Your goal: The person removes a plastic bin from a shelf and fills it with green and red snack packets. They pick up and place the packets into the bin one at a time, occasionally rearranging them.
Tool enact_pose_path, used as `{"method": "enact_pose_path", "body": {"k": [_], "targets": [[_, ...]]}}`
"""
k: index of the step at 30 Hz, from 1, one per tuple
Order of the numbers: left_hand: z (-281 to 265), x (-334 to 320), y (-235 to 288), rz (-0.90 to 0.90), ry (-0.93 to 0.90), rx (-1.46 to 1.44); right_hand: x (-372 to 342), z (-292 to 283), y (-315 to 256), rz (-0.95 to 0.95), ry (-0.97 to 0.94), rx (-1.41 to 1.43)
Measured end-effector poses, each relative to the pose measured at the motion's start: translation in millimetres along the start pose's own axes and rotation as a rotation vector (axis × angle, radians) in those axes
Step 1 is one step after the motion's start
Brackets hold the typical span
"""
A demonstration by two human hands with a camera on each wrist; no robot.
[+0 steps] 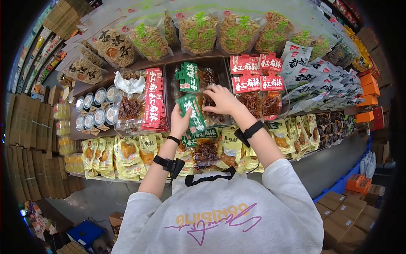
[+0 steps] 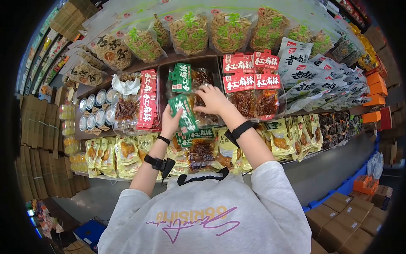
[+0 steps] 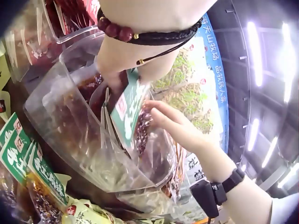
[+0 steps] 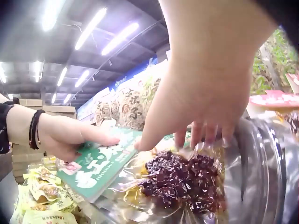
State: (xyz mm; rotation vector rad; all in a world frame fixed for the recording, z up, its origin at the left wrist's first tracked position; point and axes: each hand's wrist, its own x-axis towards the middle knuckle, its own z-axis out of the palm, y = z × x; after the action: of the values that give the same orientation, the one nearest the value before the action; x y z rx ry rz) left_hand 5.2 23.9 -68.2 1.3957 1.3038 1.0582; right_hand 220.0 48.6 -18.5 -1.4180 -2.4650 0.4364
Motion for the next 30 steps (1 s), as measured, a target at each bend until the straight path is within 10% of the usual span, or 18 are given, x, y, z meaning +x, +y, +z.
{"method": "enact_pose_path", "body": {"k": [6, 12, 18, 20, 30], "targets": [[-11, 4, 23, 0.001, -0.103, -0.081, 5, 12, -6, -0.078, 0.2, 0.082], [-26, 34, 22, -0.302, -0.372, 0.108, 11, 19, -1, -0.001, -0.029, 0.089], [0, 4, 48, -0.038, -0.006, 0.455, -3, 37, -1, 0.074, 0.049, 0.086], [9, -7, 34, 0.41, 0.169, 0.951, -13, 46, -6, 0.081, 0.092, 0.073], [20, -15, -5, 0.297, 0.006, 0.946, -22, 72, -10, 0.196, 0.271, 0.066]]}}
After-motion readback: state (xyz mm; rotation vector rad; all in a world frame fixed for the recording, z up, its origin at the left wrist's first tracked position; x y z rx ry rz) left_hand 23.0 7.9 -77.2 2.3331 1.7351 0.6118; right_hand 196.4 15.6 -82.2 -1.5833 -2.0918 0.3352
